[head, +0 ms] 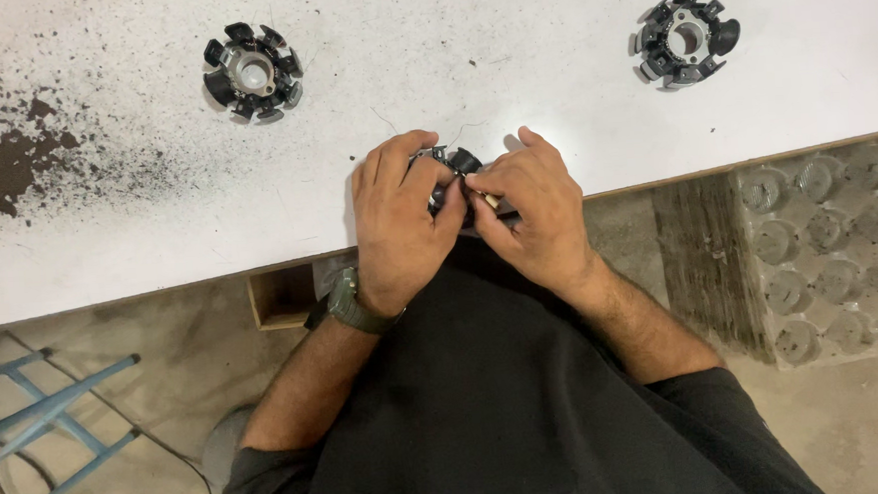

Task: The person sits at a workbench assembling small black plastic clutch shoe components onto round metal hubs. They press each component onto the hub by hand, use a small hand tool to seat the parts, and set completed assemblies aside on the table while taking new parts from piles.

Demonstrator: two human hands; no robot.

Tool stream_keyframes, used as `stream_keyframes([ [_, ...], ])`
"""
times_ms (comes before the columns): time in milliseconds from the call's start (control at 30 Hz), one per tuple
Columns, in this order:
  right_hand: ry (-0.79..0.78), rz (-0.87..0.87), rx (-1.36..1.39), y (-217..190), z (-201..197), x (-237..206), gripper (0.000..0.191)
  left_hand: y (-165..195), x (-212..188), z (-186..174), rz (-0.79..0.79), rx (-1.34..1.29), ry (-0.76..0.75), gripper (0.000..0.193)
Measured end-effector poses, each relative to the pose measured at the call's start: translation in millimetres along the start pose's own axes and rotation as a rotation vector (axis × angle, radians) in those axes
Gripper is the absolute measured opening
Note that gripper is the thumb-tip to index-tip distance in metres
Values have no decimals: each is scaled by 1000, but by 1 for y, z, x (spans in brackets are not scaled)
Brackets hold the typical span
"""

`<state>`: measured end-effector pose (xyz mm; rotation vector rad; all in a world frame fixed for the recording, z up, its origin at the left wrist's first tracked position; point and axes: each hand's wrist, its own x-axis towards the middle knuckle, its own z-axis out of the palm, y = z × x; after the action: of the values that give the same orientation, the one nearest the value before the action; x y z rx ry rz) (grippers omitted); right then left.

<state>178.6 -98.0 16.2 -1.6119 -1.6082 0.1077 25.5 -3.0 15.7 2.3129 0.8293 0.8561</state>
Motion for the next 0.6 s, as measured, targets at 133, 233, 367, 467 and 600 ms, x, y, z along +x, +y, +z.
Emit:
stream_keyframes([
  [133,42,-8,19,2,2,-4,26,-5,0,8,27,30,44,14],
  [233,55,-8,32,3,2,-6,25,-7,-1,12,38,46,66,13],
  [367,44,-54,-5,2,2,-5,26,-8,-2,14,48,38,79,13],
  [467,41,-80,-37,2,2,-4,26,-9,-2,15,51,34,85,14],
  [600,9,-77,-36,1,-1,-1,27,-9,-1,16,45,40,89,14],
])
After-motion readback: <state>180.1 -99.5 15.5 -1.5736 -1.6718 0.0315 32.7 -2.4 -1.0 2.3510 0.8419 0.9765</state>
